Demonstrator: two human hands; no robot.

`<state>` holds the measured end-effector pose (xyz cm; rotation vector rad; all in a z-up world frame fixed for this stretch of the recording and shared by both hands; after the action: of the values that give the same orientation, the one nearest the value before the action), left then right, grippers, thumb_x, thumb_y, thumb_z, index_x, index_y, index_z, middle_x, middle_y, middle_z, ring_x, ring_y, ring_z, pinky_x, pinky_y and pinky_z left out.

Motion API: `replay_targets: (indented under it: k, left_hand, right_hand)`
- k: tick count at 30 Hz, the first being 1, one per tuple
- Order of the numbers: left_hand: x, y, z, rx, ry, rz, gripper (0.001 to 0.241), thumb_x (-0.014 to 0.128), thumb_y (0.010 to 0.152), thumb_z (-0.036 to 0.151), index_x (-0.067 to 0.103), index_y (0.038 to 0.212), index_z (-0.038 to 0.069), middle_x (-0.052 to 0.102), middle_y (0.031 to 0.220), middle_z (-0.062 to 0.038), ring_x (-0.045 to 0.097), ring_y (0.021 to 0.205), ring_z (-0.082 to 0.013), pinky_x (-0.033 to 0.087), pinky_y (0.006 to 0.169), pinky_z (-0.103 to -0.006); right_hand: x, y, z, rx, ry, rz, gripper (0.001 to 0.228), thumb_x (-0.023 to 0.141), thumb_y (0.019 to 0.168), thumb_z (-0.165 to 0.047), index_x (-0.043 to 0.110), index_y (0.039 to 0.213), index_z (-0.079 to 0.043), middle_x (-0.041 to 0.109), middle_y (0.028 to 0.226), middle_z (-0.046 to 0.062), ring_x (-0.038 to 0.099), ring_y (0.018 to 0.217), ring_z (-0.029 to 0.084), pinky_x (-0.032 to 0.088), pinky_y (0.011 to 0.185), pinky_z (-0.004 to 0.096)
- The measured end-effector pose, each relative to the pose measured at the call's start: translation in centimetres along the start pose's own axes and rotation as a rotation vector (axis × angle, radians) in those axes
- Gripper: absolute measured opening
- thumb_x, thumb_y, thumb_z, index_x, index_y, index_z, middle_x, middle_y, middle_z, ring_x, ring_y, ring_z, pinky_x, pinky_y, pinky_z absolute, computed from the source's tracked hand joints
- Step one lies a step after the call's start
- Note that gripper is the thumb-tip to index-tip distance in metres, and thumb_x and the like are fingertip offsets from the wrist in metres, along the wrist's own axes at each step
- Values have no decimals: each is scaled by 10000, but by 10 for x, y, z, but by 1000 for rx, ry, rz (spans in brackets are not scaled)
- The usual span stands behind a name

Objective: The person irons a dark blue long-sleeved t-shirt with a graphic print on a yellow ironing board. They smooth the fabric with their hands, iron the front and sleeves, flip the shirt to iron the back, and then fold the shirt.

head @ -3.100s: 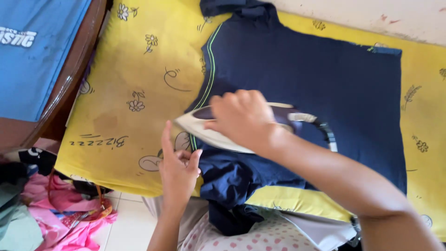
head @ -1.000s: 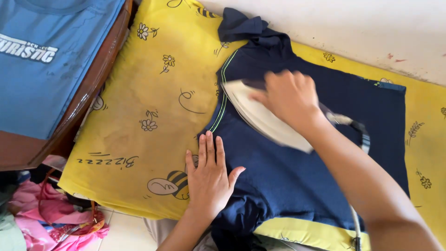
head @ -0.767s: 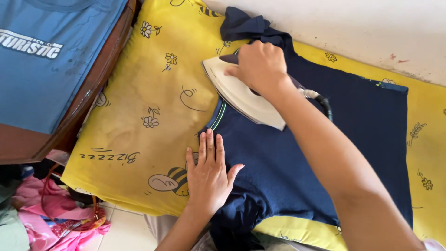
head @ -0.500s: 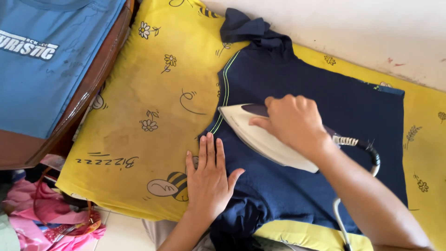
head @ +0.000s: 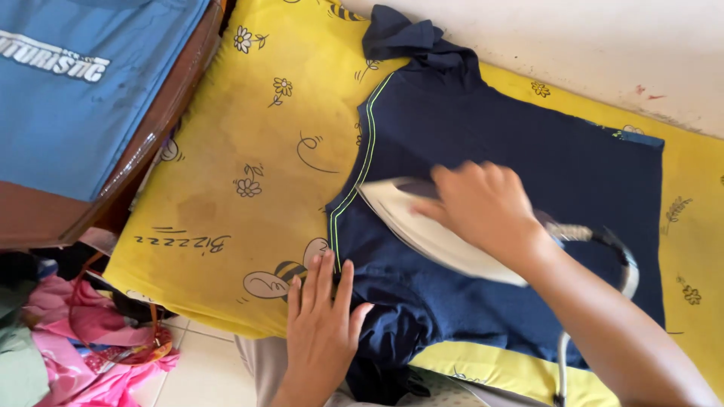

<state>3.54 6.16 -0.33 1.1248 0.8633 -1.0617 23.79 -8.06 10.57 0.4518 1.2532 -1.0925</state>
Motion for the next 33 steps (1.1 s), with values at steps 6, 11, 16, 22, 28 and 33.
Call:
replay_targets:
  k: [6,11,16,22,28,33]
  left_hand:
    - [9,-25,-12,-346,-473,-153,426,644,935,269,580,1354,218,656,1054,-5,674,951,-268,543,762,-445]
    - [28,-51,-19,-441,-482,-187,415,618,896,162,562,1292,276,738,898,30,730,780,-308,542,693,-473]
    - [14,-56,-19,-429,-564,-116,205,618,947,262,575,1143,218,709,728,31,669,605,-246,513,594,-408]
    - [33,-55,-16,-352,-332,-253,301,684,898,502,607,1122,317,687,816,133,712,753,-200,528,616,-459]
    - [13,-43,-13,-153,-392,-145,151,627,936,268,640,1084,241,765,1019,42,735,833,-251,549,675,-422]
    - [4,-19,-18,-256,-278,-447,284,573,911,452,580,1168,331,757,865,47,722,788,-324,521,694,-497]
  right_hand:
    - [2,-24,-27,-81,-11,-70,678,474,923,-829,642,1070,-189,753,814,119,752,807,417,580,628,507]
    - [-18,4,-94,-283,72,66,542,594,955,-716,693,1032,-188,755,881,88,745,849,391,557,626,470]
    - [-14,-21,-90,-357,41,185,509,640,922,-706,687,997,-204,747,814,60,746,758,356,553,579,456]
    - [3,-50,-5,-159,-85,-137,735,325,895,-906,641,1084,-271,751,790,114,764,759,382,574,561,491]
    - [52,-52,91,35,-181,-83,714,411,839,-908,682,1075,-291,754,773,115,763,785,382,587,603,476]
    - [84,-150,57,-184,-215,17,661,430,851,-943,665,899,-327,694,613,-6,732,575,255,515,457,391]
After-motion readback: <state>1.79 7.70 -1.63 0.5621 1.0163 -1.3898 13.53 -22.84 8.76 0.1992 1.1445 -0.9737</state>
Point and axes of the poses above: each hand's wrist, its own y-axis towards the middle knuckle, its own x-axis out of the palm, z = x × y, the point moved 5 cm from there along y, towards the middle knuckle
